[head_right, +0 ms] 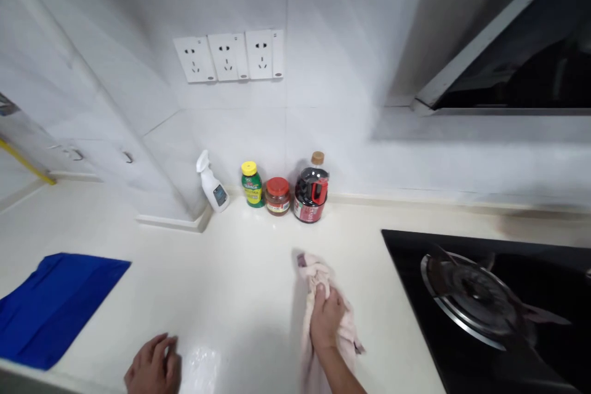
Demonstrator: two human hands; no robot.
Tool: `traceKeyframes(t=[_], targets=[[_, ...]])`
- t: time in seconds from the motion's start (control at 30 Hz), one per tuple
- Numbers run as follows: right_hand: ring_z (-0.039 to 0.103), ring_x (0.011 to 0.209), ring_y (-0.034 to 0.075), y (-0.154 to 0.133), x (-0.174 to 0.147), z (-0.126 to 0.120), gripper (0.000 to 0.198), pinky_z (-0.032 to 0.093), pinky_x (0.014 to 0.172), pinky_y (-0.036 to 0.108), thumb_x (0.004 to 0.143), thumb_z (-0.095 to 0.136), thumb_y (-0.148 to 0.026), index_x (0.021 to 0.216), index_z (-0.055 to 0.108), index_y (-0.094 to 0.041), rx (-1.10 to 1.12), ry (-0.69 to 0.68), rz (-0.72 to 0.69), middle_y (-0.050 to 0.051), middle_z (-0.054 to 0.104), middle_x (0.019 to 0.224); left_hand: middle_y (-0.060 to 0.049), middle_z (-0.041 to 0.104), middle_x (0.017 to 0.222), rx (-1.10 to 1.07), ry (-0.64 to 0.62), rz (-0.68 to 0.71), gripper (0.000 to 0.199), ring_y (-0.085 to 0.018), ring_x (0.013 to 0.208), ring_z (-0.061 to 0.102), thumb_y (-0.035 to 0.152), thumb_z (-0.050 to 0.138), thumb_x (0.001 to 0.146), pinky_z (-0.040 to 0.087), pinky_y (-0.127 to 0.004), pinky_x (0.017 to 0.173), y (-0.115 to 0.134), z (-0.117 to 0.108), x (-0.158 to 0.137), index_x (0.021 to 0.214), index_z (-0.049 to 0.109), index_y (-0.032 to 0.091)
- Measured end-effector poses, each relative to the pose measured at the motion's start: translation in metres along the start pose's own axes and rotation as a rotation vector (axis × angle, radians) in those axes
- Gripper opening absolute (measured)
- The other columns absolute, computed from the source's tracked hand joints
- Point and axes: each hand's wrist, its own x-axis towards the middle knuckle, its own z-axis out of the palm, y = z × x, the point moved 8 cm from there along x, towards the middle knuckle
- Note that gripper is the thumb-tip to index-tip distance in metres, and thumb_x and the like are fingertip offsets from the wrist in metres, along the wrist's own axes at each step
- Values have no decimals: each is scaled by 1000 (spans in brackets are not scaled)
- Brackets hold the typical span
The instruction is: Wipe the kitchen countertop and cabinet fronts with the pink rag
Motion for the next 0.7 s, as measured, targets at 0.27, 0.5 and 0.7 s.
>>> traceKeyframes(t=[0.27, 0.5, 0.7], targets=[[13, 156, 35, -176, -66, 152, 52, 6, 122, 58, 100, 39, -57, 143, 57, -34, -187, -597, -473, 6, 25, 168, -10, 68, 121, -50, 45, 44, 33, -27, 116, 59, 26, 40, 95, 42, -46, 99, -4, -2, -5, 106, 71, 22], [0, 158, 32, -213, -171, 160, 52, 6, 125, 58, 104, 36, -56, 153, 42, -39, -155, -976, -926, 3, 12, 171, -10, 70, 117, -104, 111, 61, 34, -26, 113, 61, 27, 39, 95, 46, -43, 95, -12, -2, -8, 109, 69, 21], [28, 151, 34, -74, -98, 68, 52, 28, 116, 61, 101, 45, -59, 151, 45, -44, -361, -537, -929, 3, 34, 165, -9, 69, 119, -115, 89, 14, 32, -27, 115, 61, 28, 42, 94, 45, -44, 98, -14, 4, -9, 106, 71, 23]])
